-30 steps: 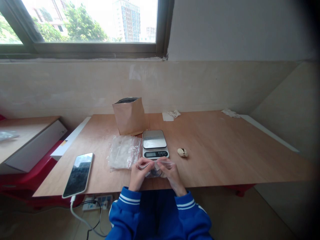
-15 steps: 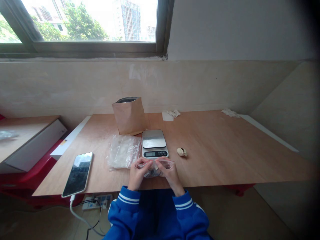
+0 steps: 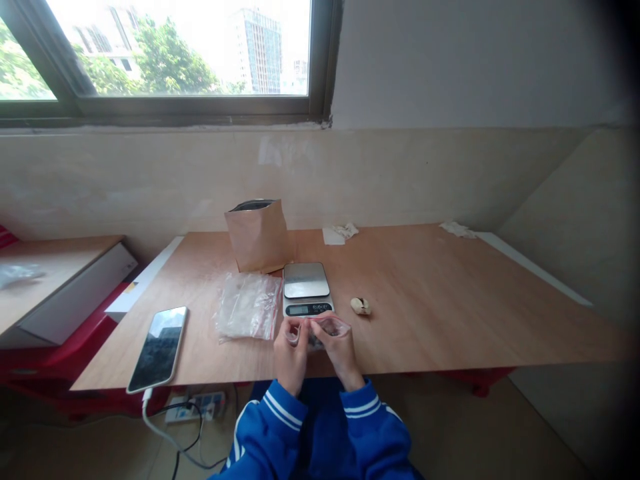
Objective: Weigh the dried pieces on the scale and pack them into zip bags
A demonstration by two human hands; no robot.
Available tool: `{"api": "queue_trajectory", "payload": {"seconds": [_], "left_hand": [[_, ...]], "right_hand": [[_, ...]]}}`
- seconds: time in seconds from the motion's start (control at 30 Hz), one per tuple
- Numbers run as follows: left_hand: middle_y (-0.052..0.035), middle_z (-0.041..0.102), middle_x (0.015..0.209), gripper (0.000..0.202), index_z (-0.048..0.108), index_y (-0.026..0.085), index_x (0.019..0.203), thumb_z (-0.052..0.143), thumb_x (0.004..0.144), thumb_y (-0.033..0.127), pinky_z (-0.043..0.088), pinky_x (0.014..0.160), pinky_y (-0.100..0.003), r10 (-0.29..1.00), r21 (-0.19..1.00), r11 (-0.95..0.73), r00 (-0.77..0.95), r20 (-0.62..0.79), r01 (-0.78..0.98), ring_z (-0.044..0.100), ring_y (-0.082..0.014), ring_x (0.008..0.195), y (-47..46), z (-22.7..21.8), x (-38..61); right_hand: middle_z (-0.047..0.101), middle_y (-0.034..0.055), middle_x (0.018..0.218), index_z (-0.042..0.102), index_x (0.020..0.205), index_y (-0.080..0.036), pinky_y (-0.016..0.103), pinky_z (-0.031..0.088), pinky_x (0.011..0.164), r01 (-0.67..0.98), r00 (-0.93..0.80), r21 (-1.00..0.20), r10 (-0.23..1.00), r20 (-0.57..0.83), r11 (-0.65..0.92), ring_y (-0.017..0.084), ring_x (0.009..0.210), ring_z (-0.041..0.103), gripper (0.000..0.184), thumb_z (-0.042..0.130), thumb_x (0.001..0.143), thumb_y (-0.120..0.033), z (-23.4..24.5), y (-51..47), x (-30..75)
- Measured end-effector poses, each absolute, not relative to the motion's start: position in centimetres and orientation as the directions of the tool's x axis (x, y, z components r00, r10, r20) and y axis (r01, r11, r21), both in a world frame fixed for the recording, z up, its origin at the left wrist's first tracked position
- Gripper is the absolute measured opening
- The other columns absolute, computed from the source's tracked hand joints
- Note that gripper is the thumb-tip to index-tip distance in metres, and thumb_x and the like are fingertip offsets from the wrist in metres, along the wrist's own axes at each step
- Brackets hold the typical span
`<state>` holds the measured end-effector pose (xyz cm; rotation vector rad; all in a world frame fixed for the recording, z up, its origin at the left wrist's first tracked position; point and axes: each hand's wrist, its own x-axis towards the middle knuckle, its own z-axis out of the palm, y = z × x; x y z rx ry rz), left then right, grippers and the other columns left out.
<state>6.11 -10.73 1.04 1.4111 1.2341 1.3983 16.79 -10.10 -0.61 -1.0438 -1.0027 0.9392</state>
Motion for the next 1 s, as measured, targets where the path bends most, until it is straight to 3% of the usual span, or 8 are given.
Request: {"api": "queue_trajectory", "payload": {"seconds": [0.13, 0.37, 0.5, 0.6, 0.73, 0.87, 1.0], "left_hand": [[-0.0026, 0.062, 0.072, 0.025, 0.062, 0.018, 0.077, 0.063, 0.081, 0.043, 0.045, 0.068, -0.025, 0.967, 0.966, -0.231, -0.081, 0.241, 0.113, 0.058, -0.0156, 0.07, -10.8, 1.6, 5.9], [-0.0061, 0.07, 0.071, 0.04, 0.067, 0.013, 0.076, 0.065, 0.075, 0.053, 0.051, 0.059, -0.028, 0.998, 0.964, 0.059, 0.048, -0.048, -0.259, 0.065, -0.0184, 0.062, -10.1, 3.4, 4.9], [-0.0061, 0.072, 0.069, 0.045, 0.068, 0.013, 0.077, 0.062, 0.075, 0.058, 0.051, 0.053, -0.028, 0.985, 0.912, 0.17, 0.039, -0.168, -0.373, 0.067, -0.0193, 0.058, -10.0, 3.3, 5.2], [-0.0074, 0.073, 0.074, 0.05, 0.069, 0.013, 0.086, 0.059, 0.077, 0.06, 0.053, 0.059, -0.03, 0.978, 0.887, 0.197, 0.023, -0.206, -0.418, 0.069, -0.0208, 0.065, -9.7, 2.7, 5.3], [-0.0126, 0.074, 0.085, 0.066, 0.071, 0.011, 0.097, 0.041, 0.082, 0.069, 0.053, 0.075, -0.034, 0.98, 0.909, 0.197, 0.096, -0.174, -0.368, 0.069, -0.0237, 0.084, -9.2, 2.2, 4.6], [-0.0119, 0.071, 0.106, 0.07, 0.071, 0.016, 0.105, 0.027, 0.087, 0.067, 0.049, 0.086, -0.037, 0.983, 0.985, 0.071, 0.176, -0.044, -0.155, 0.064, -0.0242, 0.096, -8.7, 2.7, 2.5], [-0.0108, 0.068, 0.111, 0.056, 0.07, 0.017, 0.104, 0.033, 0.09, 0.057, 0.047, 0.083, -0.036, 0.997, 0.999, -0.045, 0.063, 0.044, 0.014, 0.063, -0.0227, 0.093, -7.9, 3.8, -0.3]], "right_hand": [[0.069, 0.0016, 0.071, 0.068, 0.074, -0.019, 0.027, 0.05, 0.062, -0.135, 0.275, -0.962, 0.942, 0.193, 0.237, 0.016, 0.067, 0.063, 0.018, 0.071, 0.074, -0.037, -0.2, -10.4, 17.0], [0.074, 0.006, 0.075, 0.076, 0.077, -0.019, 0.036, 0.053, 0.074, -0.165, 0.11, -0.974, 0.984, 0.139, 0.156, 0.024, 0.074, 0.068, 0.035, 0.062, 0.08, -0.051, 0.8, -11.0, 19.0], [0.074, 0.0075, 0.08, 0.076, 0.08, -0.018, 0.037, 0.053, 0.074, -0.245, 0.079, -0.958, 0.988, 0.134, 0.15, 0.026, 0.076, 0.069, 0.046, 0.055, 0.083, -0.058, 1.0, -10.8, 19.0], [0.074, 0.0085, 0.079, 0.075, 0.084, -0.017, 0.036, 0.055, 0.069, -0.332, 0.113, -0.936, 0.99, 0.08, 0.114, 0.026, 0.075, 0.07, 0.052, 0.051, 0.083, -0.063, 0.8, -10.8, 18.4], [0.072, 0.0098, 0.069, 0.074, 0.079, -0.017, 0.033, 0.055, 0.062, -0.356, 0.161, -0.934, 0.987, -0.026, 0.034, 0.025, 0.069, 0.07, 0.071, 0.033, 0.083, -0.074, 0.5, -10.8, 18.9], [0.071, 0.0112, 0.066, 0.072, 0.073, -0.014, 0.033, 0.054, 0.057, -0.278, 0.354, -0.96, 0.932, -0.077, 0.027, 0.023, 0.061, 0.068, 0.07, 0.038, 0.08, -0.075, 1.9, -8.5, 23.4], [0.068, 0.0086, 0.063, 0.066, 0.073, -0.013, 0.032, 0.052, 0.053, -0.073, 0.726, -0.993, 0.688, 0.011, 0.093, 0.02, 0.056, 0.065, 0.065, 0.04, 0.081, -0.072, 3.7, -3.2, 31.0]]}}
